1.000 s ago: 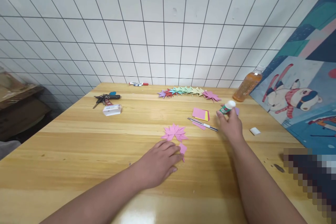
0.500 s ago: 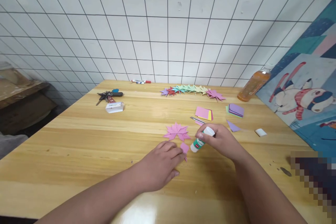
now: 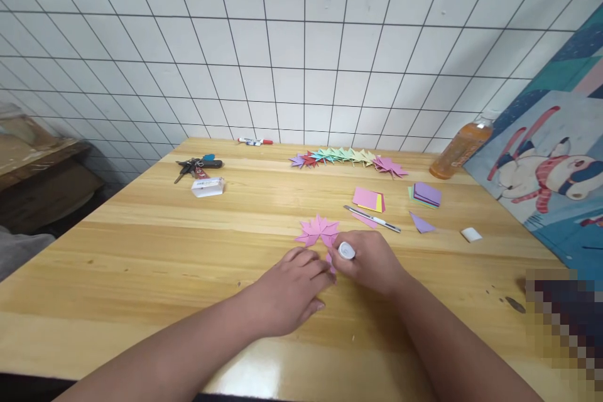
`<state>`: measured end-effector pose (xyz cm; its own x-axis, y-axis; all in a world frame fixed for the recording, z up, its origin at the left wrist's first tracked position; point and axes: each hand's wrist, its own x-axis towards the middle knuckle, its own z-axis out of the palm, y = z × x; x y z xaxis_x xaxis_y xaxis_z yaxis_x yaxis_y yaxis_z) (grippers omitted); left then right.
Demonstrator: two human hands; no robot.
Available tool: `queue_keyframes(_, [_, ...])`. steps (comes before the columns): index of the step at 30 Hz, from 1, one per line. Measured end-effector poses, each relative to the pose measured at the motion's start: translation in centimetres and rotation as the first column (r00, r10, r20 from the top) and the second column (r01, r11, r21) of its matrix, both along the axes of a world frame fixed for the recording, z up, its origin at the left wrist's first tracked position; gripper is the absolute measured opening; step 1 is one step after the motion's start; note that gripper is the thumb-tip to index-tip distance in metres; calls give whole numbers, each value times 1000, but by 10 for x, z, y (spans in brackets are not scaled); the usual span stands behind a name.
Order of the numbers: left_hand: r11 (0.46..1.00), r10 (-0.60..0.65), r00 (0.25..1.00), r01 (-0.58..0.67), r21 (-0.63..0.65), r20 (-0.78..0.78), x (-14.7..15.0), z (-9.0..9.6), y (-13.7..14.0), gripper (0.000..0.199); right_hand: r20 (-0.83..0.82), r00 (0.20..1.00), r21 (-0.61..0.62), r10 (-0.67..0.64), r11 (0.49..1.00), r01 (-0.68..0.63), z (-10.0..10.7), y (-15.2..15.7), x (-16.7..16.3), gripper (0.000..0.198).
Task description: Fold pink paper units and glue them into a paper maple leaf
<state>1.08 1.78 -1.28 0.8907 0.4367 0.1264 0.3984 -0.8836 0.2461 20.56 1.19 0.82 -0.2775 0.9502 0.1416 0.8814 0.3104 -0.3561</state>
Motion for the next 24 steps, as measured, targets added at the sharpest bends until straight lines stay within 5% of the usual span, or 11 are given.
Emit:
queue_keyframes(18, [1000,6,1000,-6,2,-25,1,4,-1,41,-40,990,175,-135,975,140,-8,7,4,26])
queue_keyframes(24, [999,11,999,-10,37,-35,2,3,-4,41,-127,992,118,19,993,-4,-1,1,11,20])
